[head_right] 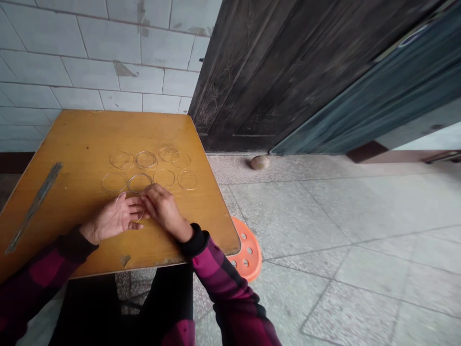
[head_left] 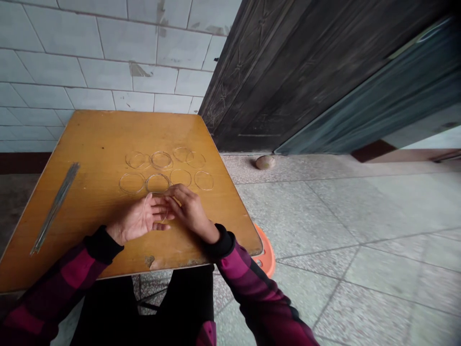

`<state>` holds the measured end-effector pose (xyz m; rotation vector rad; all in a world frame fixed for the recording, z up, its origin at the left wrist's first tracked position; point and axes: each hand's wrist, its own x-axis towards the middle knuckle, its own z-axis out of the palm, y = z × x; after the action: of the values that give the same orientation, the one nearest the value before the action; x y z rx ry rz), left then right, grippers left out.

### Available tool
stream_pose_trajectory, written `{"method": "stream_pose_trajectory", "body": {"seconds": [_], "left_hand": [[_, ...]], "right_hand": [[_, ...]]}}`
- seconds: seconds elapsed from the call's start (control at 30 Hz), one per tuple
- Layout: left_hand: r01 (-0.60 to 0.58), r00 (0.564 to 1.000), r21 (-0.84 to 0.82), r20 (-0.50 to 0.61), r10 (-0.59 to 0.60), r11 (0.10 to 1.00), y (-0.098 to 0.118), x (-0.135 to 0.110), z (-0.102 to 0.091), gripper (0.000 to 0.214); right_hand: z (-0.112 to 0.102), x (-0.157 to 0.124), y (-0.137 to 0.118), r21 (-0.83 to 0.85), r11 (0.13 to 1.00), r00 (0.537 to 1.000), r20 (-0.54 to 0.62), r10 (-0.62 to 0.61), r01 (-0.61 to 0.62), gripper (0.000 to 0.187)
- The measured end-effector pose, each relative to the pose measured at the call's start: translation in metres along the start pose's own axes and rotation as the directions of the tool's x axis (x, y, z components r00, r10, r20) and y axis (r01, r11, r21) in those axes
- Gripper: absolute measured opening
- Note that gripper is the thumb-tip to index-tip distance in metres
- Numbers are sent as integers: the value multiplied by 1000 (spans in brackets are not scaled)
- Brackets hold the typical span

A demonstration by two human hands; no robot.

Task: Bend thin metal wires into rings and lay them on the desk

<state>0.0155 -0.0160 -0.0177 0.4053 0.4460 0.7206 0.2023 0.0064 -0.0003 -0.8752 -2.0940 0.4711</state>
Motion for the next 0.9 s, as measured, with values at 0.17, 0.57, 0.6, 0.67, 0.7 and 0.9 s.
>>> {"method": "stream_pose_trajectory", "body": {"seconds": [0.17,0.57,0.6,0.67,0.7,0.9], "left_hand": [[5,998,-9,-62,-5,1000,-2,2,-2,39],[49,993,42,-113,-44,998,-6,2,-5,38],[47,993,40,-112,-43,998,-6,2,-5,37],[30,994,33,-111,-26,999,-6,2,-6,31],[16,994,31,-112,-13,999,-7,2,-6,28],[-234,954,14,-192,232,972,-2,4,-1,16]], "right_hand": [[0,0,1,118,987,994,46,104,-109,12],[5,0,15,192,959,974,134,184,-208,20],[4,0,15,205,952,968,148,200,-228,20],[4,1,15,230,931,951,192,242,-284,21],[3,1,15,240,921,943,205,261,-307,22],[-7,1,0,185,963,980,-3,198,-194,21]]}}
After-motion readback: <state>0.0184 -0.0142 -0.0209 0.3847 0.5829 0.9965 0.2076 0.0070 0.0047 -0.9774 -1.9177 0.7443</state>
